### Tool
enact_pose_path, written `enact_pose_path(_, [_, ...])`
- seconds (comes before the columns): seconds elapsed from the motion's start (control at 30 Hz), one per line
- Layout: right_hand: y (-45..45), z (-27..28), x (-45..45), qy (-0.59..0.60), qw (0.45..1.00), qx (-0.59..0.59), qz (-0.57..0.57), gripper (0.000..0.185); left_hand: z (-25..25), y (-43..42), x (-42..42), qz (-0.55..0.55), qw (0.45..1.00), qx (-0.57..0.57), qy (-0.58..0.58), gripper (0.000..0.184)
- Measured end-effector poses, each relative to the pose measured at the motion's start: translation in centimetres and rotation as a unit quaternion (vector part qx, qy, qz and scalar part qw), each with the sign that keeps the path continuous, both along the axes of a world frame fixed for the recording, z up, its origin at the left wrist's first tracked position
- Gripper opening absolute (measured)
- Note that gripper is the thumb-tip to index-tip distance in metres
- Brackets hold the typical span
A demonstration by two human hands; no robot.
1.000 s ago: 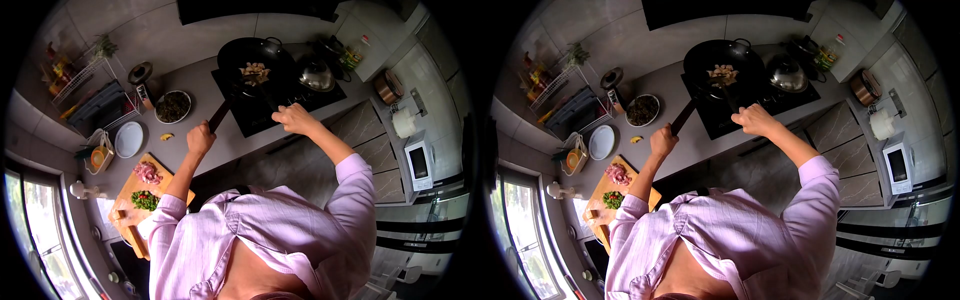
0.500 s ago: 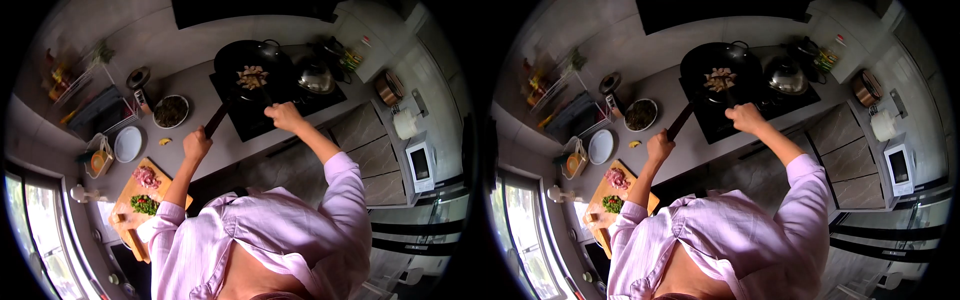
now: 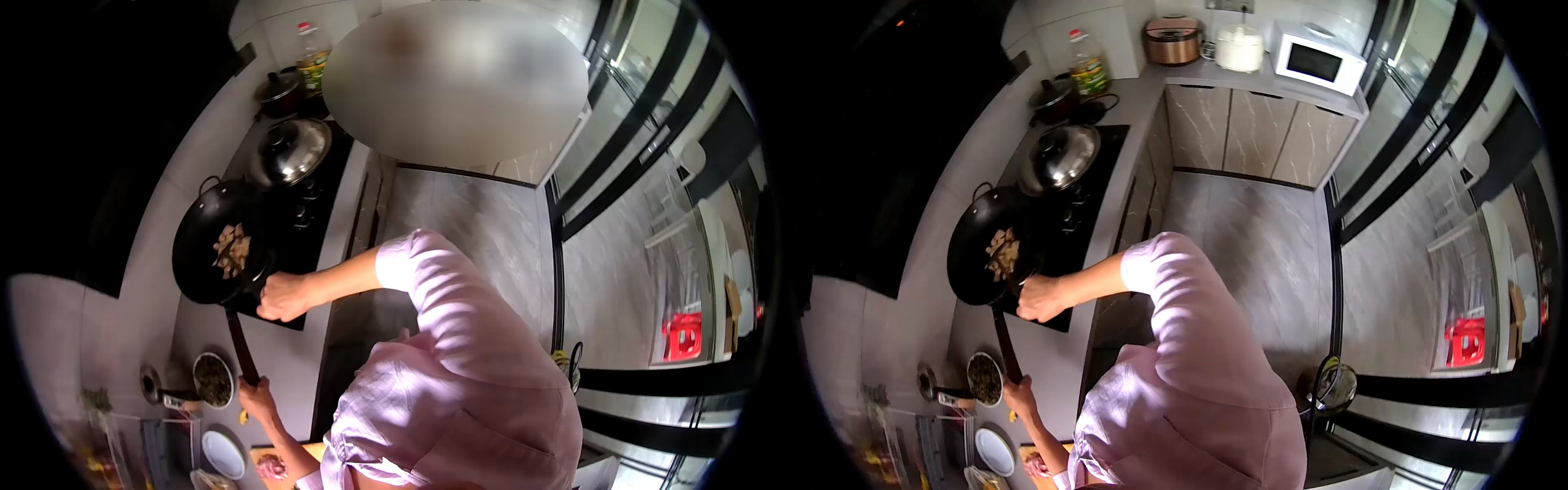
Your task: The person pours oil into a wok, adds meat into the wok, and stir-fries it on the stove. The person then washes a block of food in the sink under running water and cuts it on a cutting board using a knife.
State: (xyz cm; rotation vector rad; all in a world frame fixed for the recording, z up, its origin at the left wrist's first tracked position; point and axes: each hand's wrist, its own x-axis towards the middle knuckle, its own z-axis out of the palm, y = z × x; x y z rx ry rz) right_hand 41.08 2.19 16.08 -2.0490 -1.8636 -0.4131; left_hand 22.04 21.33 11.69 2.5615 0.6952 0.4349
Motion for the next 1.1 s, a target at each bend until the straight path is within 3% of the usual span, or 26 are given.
enact_pose_path(0.3, [1.6,-2.4,-0.6,0.03,0.999,0.035,0.011,0.016,0.1,-0.5,0.1,0.004,0.998,-0.024,-0.049,0.027])
enact_pose_path(0.37, [1.5,-1.7,-0.8,0.083,0.996,0.044,-0.003,0.017,-0.4,-0.1,-0.2,-0.008,0.999,-0.021,-0.048,0.032])
enact_pose_path(0.43, [1.3,-1.5,-0.9,0.063,0.998,0.02,0.003,0.014,-0.8,-0.1,-0.7,-0.013,0.994,-0.043,-0.101,0.041])
enact_pose_path(0.5, [0.2,-1.1,-2.2,0.139,0.987,0.027,-0.079,0.032,-1.0,-0.4,-1.7,0.011,0.994,-0.077,-0.072,0.047])
enact_pose_path(0.53, [-0.3,-1.1,-2.5,0.268,0.959,-0.001,-0.09,0.045,-1.0,-0.4,-2.8,0.042,0.993,-0.107,-0.042,0.053])
enact_pose_path(0.6, [-0.5,-5.5,-3.1,0.291,0.926,0.199,-0.136,0.034,-3.2,-0.7,-5.2,0.051,0.974,-0.193,-0.108,0.058])
enact_pose_path(0.67, [-2.4,-7.0,-4.6,0.378,0.891,0.199,-0.153,0.021,-3.1,-2.7,-7.1,0.122,0.95,-0.251,-0.139,0.055])
enact_pose_path(0.73, [-3.4,-9.4,-5.7,0.424,0.896,0.095,-0.092,0.014,-5.1,-3.5,-10.1,0.167,0.921,-0.302,-0.179,0.049])
enact_pose_path(0.77, [-3.4,-10.4,-6.5,0.409,0.908,0.062,-0.064,0.012,-2.4,-5.4,-10.5,0.222,0.917,-0.307,-0.129,0.043])
enact_pose_path(0.8, [-3.4,-10.7,-7.7,0.427,0.903,0.006,-0.033,0.01,-6.8,-5.0,-13.6,0.183,0.912,-0.304,-0.207,0.039])
enact_pose_path(0.83, [-3.0,-11.1,-8.7,0.424,0.905,-0.025,0.012,0.009,-7.7,-6.3,-14.7,0.241,0.864,-0.348,-0.272,0.033])
enact_pose_path(0.9, [-1.2,-10.8,-11.4,0.426,0.897,-0.082,0.085,0.007,-4.2,-8.0,-17.3,0.317,0.898,-0.293,-0.085,0.029])
enact_pose_path(1.1, [5.2,-9.6,-18.8,0.33,0.901,-0.061,0.274,0.007,-6.3,-12.7,-24.9,0.454,0.82,-0.314,-0.152,0.027])
